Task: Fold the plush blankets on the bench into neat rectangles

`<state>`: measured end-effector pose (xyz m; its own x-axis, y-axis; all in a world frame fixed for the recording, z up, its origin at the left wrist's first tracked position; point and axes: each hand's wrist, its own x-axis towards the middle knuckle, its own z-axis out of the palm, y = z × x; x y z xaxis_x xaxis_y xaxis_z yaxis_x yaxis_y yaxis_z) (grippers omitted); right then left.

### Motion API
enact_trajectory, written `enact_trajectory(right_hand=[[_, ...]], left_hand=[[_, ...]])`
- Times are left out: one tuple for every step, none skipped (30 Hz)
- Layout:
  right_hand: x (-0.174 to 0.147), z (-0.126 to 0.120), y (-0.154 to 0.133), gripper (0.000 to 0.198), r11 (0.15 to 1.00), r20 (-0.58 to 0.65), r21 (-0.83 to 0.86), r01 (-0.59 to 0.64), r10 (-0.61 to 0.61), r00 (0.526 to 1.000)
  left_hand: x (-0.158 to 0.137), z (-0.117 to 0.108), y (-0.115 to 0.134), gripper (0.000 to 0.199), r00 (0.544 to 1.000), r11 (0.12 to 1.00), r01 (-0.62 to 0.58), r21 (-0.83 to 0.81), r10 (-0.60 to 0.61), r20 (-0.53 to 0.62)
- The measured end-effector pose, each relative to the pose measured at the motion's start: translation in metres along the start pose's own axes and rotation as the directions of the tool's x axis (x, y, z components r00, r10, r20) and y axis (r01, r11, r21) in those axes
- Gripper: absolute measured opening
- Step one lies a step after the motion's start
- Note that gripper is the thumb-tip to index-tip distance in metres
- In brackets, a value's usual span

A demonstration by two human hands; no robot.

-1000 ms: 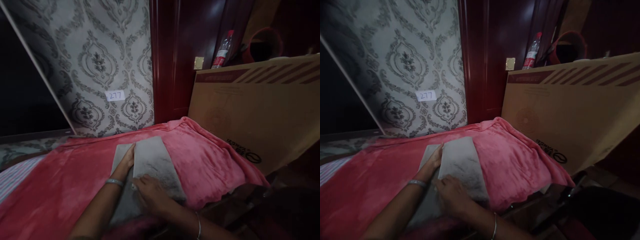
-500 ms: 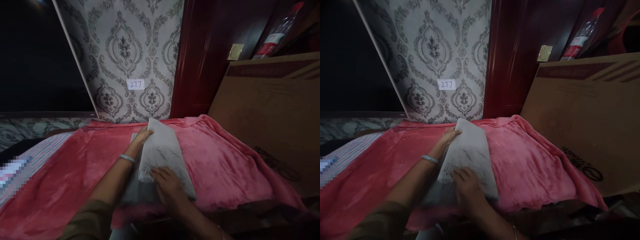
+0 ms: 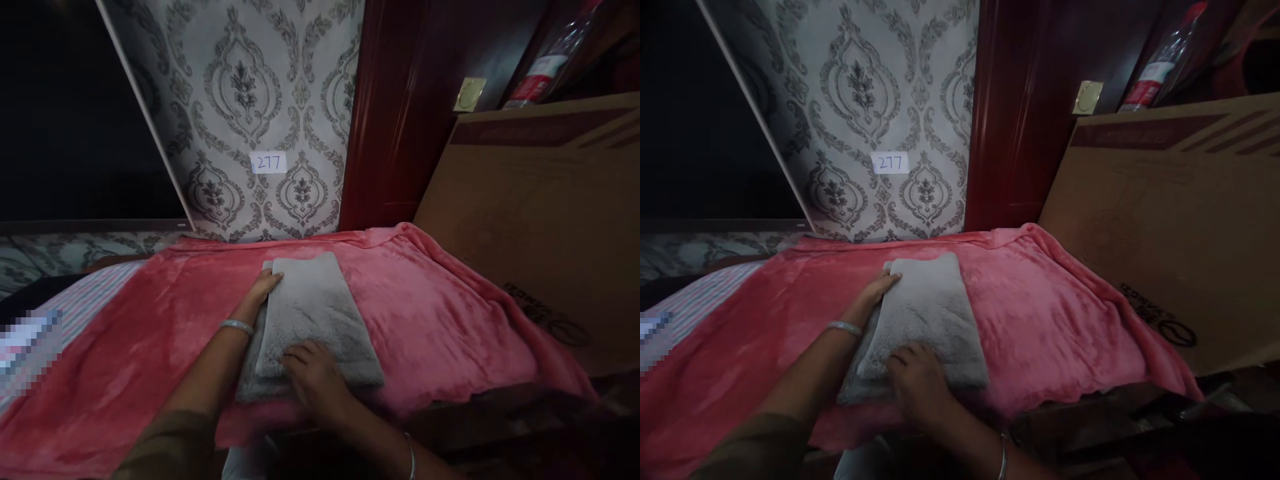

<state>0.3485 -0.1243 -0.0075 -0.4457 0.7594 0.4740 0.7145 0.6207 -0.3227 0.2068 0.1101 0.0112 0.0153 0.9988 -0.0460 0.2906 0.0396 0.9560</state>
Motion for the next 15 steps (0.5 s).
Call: enact_trajectory(right_hand=[[0.002,-0.001,-0.001,0.023,1.000,-0.025,0.012,0.001,-0.001,1.000],[0.004,-0.002,-0.002,0.024,1.000,-0.053,0.026,0.007,-0.005,0.999],[0.005,-0.001,-0.003,0.027,0.999,-0.076,0.041,0.014,-0.011,0.997],[0.007,0.001,-0.004,0.029,0.998,-0.094,0.052,0.021,-0.016,0.995],[0.007,0.004,-0.006,0.030,0.998,-0.103,0.057,0.026,-0.020,0.994],[0.008,0.007,-0.007,0.030,0.998,-0.100,0.056,0.029,-0.023,0.995],[0.007,0.011,-0.009,0.029,0.998,-0.085,0.047,0.030,-0.026,0.996],[0.007,0.015,-0.010,0.026,0.999,-0.063,0.031,0.030,-0.028,0.998],[0.007,0.018,-0.011,0.024,1.000,-0.039,0.012,0.028,-0.027,0.999],[0.007,0.020,-0.012,0.021,1.000,-0.023,-0.003,0.027,-0.027,0.999],[0.007,0.021,-0.012,0.019,0.999,-0.015,-0.010,0.031,-0.031,0.999],[0.008,0.022,-0.013,0.019,0.999,-0.015,-0.008,0.036,-0.036,0.999],[0.008,0.022,-0.013,0.019,0.999,-0.024,0.000,0.042,-0.042,0.999],[0.009,0.022,-0.013,0.020,0.999,-0.034,0.011,0.048,-0.048,0.998],[0.009,0.022,-0.013,0.022,0.998,-0.040,0.022,0.053,-0.052,0.998]], left_hand=[[0.003,0.000,0.003,0.027,1.000,1.000,0.000,-0.006,0.000,-0.006],[0.006,-0.002,0.005,0.028,1.000,1.000,-0.004,-0.009,0.004,-0.014],[0.008,-0.004,0.007,0.030,1.000,1.000,-0.012,-0.008,0.011,-0.025],[0.009,-0.007,0.007,0.031,0.999,1.000,-0.019,-0.003,0.019,-0.038],[0.009,-0.010,0.007,0.031,0.998,1.000,-0.023,0.008,0.023,-0.053],[0.009,-0.014,0.006,0.029,0.997,0.999,-0.022,0.025,0.023,-0.068],[0.008,-0.016,0.004,0.026,0.996,0.999,-0.016,0.045,0.019,-0.083],[0.007,-0.019,0.001,0.022,0.995,0.998,-0.006,0.067,0.013,-0.095],[0.006,-0.020,-0.001,0.017,0.995,0.996,0.003,0.088,0.006,-0.104],[0.006,-0.021,-0.004,0.015,0.994,0.994,0.010,0.104,0.001,-0.110],[0.005,-0.021,-0.006,0.014,0.993,0.993,0.014,0.116,0.000,-0.115],[0.006,-0.020,-0.007,0.014,0.993,0.992,0.014,0.122,0.000,-0.117],[0.006,-0.020,-0.009,0.015,0.993,0.992,0.013,0.124,0.002,-0.117],[0.007,-0.020,-0.010,0.017,0.993,0.992,0.010,0.124,0.004,-0.116],[0.008,-0.020,-0.010,0.020,0.994,0.993,0.009,0.121,0.005,-0.113]])
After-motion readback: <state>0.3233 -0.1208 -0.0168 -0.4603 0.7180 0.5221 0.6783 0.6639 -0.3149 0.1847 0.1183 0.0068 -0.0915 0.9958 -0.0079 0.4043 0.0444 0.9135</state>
